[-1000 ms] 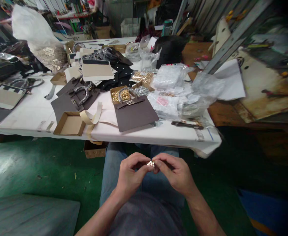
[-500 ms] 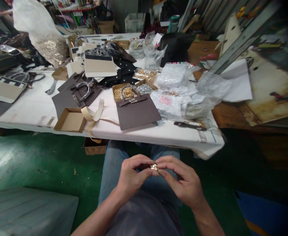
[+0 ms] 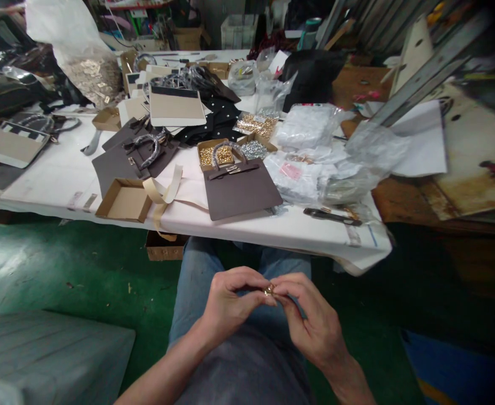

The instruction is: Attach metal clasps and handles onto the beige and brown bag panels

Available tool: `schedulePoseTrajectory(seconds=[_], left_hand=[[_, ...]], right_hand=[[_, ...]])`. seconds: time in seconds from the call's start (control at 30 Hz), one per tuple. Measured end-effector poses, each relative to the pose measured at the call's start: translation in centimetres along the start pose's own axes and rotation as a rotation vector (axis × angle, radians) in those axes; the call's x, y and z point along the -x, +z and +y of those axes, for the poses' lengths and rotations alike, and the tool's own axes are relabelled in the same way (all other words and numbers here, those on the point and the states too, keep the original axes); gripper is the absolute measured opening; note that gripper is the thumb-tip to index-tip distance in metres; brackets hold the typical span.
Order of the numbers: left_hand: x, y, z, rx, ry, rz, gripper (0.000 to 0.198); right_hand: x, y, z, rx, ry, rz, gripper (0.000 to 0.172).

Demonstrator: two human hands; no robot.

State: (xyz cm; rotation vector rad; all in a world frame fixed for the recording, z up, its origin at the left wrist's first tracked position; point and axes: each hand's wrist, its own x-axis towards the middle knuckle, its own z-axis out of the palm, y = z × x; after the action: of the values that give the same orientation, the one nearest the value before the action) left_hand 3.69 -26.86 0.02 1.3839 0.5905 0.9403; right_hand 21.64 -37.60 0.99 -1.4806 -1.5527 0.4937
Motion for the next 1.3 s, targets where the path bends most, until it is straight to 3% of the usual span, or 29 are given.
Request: schedulePoseTrajectory(seconds=[0.2,0.43,0.67,0.87,1.0,1.17,1.3], left_hand=[[0.1,0.0,-0.2,0.106,-0.059,0.033,0.022],[0.5,-0.1,-0.6,0.17,-0.167,0.08,0.028],[0.4,-0.4,-0.5,0.165,-0.167,0.045,0.035],[0.7,-0.2,-0.8,0.21,-0.244,0.017,0.037],[1.0,-0.2,-0.7,0.296,-0.32,0.012,0.055],[0.9,-0.5,-0.1,0.16,-0.268,0.012,0.021],[1.0,-0.7,-0.2,0.137,-0.287,0.042,0.03]], right_hand=[[0.4,0.3,0.2,0.034,-0.052,0.02,0.031],[-0.5,0.5,-0.2,-0.011,0.001,0.007,0.023],[-0.9,-0.1,0.4,-0.163,0.108,-0.025,0.017],[-0.7,0.0,0.3,-0.157,0.092,-0.013,0.019],[-0.7,0.1,-0.2,-0.145,0.1,0.049,0.022],[-0.8,0.3,-0.6,-0.159,0.121,0.08,0.023],[-0.9,0.5,-0.8,-0.152,0.115,0.088,0.022]])
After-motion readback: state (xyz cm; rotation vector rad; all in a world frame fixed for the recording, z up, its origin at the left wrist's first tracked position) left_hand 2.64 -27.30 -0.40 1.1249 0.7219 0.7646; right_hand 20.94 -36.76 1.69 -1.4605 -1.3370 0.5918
